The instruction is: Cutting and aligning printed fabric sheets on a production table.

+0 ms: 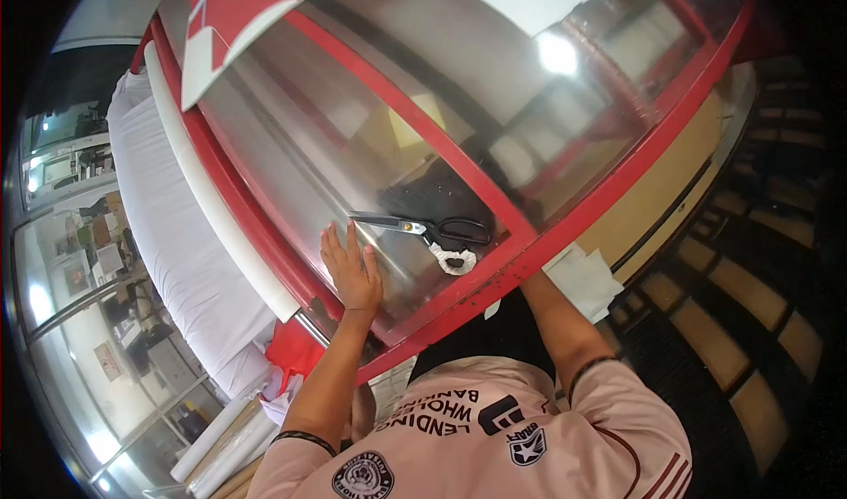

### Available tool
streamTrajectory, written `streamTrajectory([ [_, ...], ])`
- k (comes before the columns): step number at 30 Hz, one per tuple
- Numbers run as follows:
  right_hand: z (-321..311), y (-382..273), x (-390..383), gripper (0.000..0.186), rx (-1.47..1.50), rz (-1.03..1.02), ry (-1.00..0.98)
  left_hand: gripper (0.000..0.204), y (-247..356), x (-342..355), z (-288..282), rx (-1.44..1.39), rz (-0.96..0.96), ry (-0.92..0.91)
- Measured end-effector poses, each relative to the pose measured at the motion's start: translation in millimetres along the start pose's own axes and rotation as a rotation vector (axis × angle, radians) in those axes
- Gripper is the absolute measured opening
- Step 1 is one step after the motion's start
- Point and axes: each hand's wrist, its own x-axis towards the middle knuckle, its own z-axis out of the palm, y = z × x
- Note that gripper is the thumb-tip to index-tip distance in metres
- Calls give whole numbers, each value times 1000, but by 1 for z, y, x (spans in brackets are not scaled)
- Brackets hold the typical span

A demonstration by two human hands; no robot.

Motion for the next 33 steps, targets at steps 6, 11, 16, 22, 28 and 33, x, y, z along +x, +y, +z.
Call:
streamTrajectory([
  [6,56,-31,60,49,-7,203,-81,51,-4,6,0,6,16,-12],
  [11,62,-89,86,57,-54,315,-101,51,-4,4,-2,5,29,-13],
  [16,41,-115,72,77,-516,49,-286,53,-5,1,-1,29,33,-29],
  [22,57,-90,72,80,-520,-45,-287,53,-5,2,-1,16,12,-37],
  [28,59,-29,38,70,-525,-55,-170,54,-10,4,-4,34,-4,-69],
  [33,62,17,16,60,-415,147,-177,55,-12,3,-2,35,-10,-80],
])
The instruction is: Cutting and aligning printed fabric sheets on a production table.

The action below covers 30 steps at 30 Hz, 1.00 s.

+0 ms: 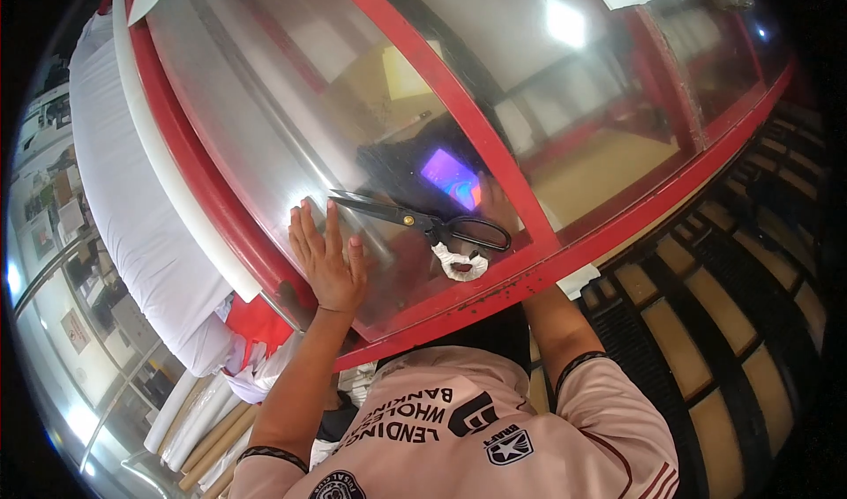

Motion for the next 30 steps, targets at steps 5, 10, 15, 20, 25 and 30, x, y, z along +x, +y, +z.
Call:
streamTrajectory([
  [5,5,52,-26,50,172,155,-17,54,3,2,1,22,16,4],
  [10,-30,87,-61,40,369,276,101,55,10,2,-8,-5,43,34],
  [15,-156,191,-37,23,774,425,933,53,17,0,-18,-1,23,67],
  [20,-429,45,52,26,783,-29,1211,51,16,-7,-25,-26,-57,79],
  [25,-540,-73,270,49,1810,-308,238,47,37,9,-21,-54,-106,73],
  [30,-539,-181,373,51,2337,-60,54,44,78,-5,-19,-466,-482,339],
])
